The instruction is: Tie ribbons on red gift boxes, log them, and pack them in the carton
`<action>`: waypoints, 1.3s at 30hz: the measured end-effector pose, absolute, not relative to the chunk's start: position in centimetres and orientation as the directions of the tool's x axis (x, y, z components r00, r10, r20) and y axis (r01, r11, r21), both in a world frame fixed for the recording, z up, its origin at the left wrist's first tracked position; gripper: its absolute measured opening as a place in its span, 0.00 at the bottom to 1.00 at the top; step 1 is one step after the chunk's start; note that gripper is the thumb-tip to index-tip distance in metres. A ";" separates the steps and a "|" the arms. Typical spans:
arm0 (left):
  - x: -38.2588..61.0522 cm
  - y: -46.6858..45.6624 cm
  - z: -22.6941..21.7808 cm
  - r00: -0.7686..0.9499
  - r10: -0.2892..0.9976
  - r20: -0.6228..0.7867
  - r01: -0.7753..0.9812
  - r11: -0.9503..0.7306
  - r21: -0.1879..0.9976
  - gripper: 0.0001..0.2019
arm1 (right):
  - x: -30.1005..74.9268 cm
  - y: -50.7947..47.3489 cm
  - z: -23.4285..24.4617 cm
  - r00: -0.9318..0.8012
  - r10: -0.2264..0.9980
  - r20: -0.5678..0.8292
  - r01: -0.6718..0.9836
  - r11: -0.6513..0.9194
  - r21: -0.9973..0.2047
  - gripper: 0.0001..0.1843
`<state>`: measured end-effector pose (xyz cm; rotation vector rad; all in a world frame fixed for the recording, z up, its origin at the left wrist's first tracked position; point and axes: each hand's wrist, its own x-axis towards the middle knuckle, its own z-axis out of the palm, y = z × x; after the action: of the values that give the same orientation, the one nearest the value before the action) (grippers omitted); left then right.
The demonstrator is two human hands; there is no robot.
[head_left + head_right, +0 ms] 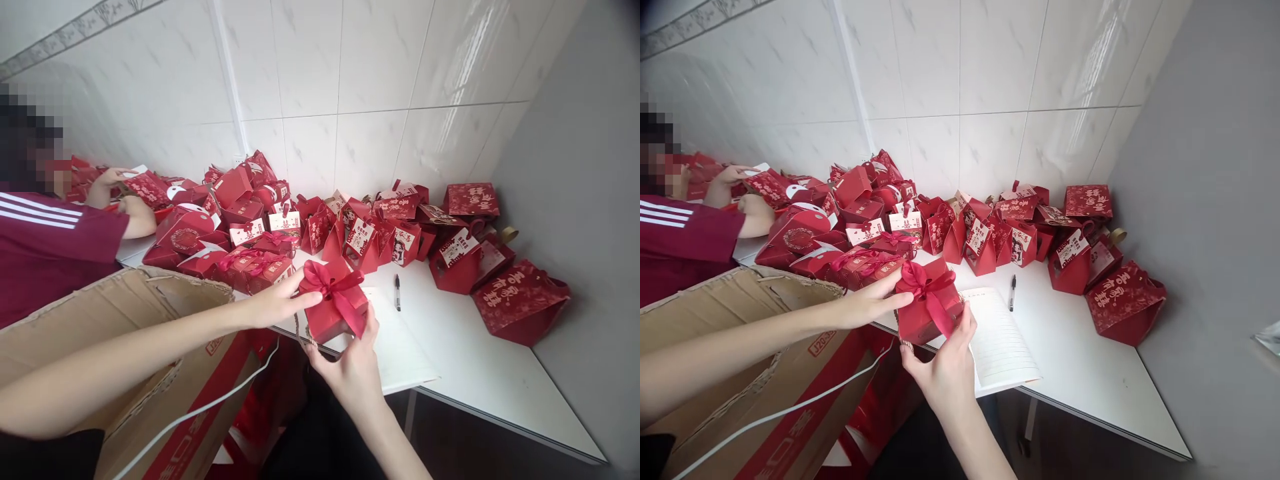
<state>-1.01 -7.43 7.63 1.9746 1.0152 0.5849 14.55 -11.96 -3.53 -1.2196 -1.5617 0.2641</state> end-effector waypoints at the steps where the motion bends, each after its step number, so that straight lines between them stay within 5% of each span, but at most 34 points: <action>1: -1.4 -6.5 6.9 0.571 0.821 0.025 0.455 -0.342 0.822 0.23 | 14.7 -12.0 -3.9 0.076 0.818 0.570 0.596 0.421 -0.684 0.49; 8: -3.0 -0.7 1.6 0.597 0.791 -0.135 0.507 -0.241 0.828 0.21 | 16.4 -11.7 -4.5 -0.100 0.919 0.380 0.813 0.296 -0.502 0.23; 12: -3.2 -0.7 0.7 0.397 0.914 -0.088 0.543 -0.157 0.825 0.30 | 17.9 -11.8 -3.4 -0.059 0.855 0.514 0.785 0.359 -0.505 0.14; 17: -3.7 -2.3 0.9 0.172 0.985 -0.011 0.640 -0.103 0.761 0.20 | 17.2 -11.9 -1.8 -0.152 0.651 0.744 0.645 0.636 -0.425 0.07; 21: -3.6 -3.6 1.7 0.229 0.971 0.060 0.583 -0.187 0.790 0.10 | 14.6 -11.1 -1.5 -0.285 0.578 0.764 0.589 0.735 -0.336 0.07; 26: -3.2 -5.9 3.6 0.373 0.914 -0.160 0.412 -0.008 0.911 0.09 | 12.1 -9.3 -1.7 -0.312 0.594 0.741 0.668 0.692 -0.273 0.13; 30: -3.7 -6.2 5.0 0.547 0.809 -0.215 0.463 -0.078 0.883 0.10 | 11.7 -8.5 -2.3 -0.283 0.593 0.754 0.676 0.681 -0.282 0.05; 36: -3.3 -3.1 3.7 0.180 0.981 -0.076 0.509 -0.027 0.860 0.12 | 12.4 -8.9 -3.6 -0.290 0.471 0.833 0.587 0.775 -0.233 0.07; 39: -2.6 -1.7 2.6 0.211 0.977 -0.020 0.582 -0.109 0.806 0.16 | 12.9 -9.3 -3.7 -0.306 0.442 0.843 0.578 0.790 -0.204 0.08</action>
<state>-2.59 -1.67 2.62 1.7846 1.4552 0.7138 12.87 -9.29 -3.67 -0.7672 -1.9500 -0.1668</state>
